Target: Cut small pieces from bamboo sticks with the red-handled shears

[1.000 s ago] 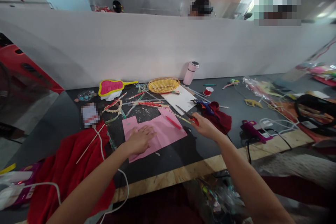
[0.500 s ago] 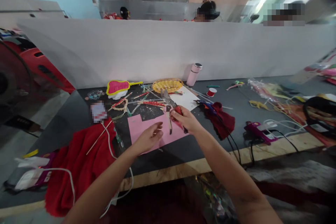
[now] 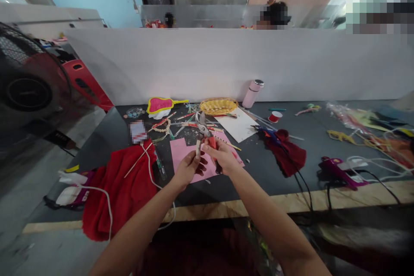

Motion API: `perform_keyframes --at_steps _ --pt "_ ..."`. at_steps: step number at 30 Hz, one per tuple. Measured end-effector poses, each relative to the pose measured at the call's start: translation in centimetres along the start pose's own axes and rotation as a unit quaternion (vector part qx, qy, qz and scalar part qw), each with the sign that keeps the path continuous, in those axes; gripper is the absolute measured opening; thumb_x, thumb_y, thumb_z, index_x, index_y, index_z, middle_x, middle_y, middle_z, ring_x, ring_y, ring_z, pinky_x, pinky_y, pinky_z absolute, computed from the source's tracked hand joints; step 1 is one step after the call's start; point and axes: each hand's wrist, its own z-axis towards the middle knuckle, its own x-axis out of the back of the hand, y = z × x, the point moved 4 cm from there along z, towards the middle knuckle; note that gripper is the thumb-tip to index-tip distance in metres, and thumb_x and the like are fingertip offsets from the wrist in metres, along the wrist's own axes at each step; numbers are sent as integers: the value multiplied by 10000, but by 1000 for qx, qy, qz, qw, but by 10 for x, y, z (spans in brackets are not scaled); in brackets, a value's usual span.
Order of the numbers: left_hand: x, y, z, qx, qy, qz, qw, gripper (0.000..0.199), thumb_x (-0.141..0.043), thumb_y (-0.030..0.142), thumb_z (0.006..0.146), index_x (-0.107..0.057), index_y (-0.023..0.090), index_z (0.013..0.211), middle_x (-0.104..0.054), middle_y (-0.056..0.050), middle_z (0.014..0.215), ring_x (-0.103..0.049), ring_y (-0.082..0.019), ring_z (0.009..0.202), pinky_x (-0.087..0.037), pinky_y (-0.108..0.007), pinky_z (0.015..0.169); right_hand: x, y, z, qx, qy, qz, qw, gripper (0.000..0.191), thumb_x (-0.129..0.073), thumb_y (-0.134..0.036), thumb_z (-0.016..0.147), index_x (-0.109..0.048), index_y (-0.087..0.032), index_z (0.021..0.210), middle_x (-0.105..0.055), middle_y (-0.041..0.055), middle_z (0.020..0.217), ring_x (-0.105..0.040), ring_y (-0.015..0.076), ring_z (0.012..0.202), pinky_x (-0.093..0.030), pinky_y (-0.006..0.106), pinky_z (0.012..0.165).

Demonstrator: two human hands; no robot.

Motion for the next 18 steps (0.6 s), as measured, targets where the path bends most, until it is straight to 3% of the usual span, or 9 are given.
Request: perform_keyframes --at_steps 3,5,7,10,14,18 --pt "0 -3 5 -36 3 119 992 524 -238 561 911 -500 145 1093 -627 -60 775 -608 -133 604 -515 -284 576 -10 6 -2 -26 -68 -28 997 266 -716 -423 708 -557 -222 780 -615 16 868 -587 157 722 -471 250 547" --pt "8 -2 9 -41 -11 185 982 439 -359 504 892 -569 147 1039 -651 -57 754 -619 -148 625 -514 -291 604 -7 10 -1 -25 -67 -37 997 244 -699 -417 726 -570 -220 788 -624 41 1007 -603 184 854 -502 268 621" --pt "26 5 15 -47 -18 263 964 296 -537 409 817 -643 170 956 -685 -52 788 -632 -167 685 -507 -303 685 3 16 1 -23 -48 -27 998 225 -689 -402 740 -595 -229 849 -607 42 1117 -591 192 962 -515 301 744" --pt "71 22 35 -49 34 374 925 279 -527 319 815 -655 202 1034 -694 -66 1015 -636 -207 890 -473 -329 827 22 28 5 -31 -28 33 999 264 -698 -375 734 -615 -259 957 -540 31 1263 -568 203 1060 -504 363 860" --pt "124 39 82 -30 108 498 860 311 -493 255 829 -629 159 1092 -682 -108 1005 -619 -247 958 -446 -374 892 49 42 10 -17 44 109 993 266 -691 -340 730 -605 -279 975 -516 26 1285 -588 208 1018 -525 371 804" --pt "144 43 133 -34 142 581 801 294 -475 222 857 -614 164 1110 -623 -126 1142 -557 -261 1089 -399 -390 971 73 43 11 32 142 69 987 237 -679 -323 730 -594 -256 940 -557 44 1179 -596 173 862 -515 312 684"
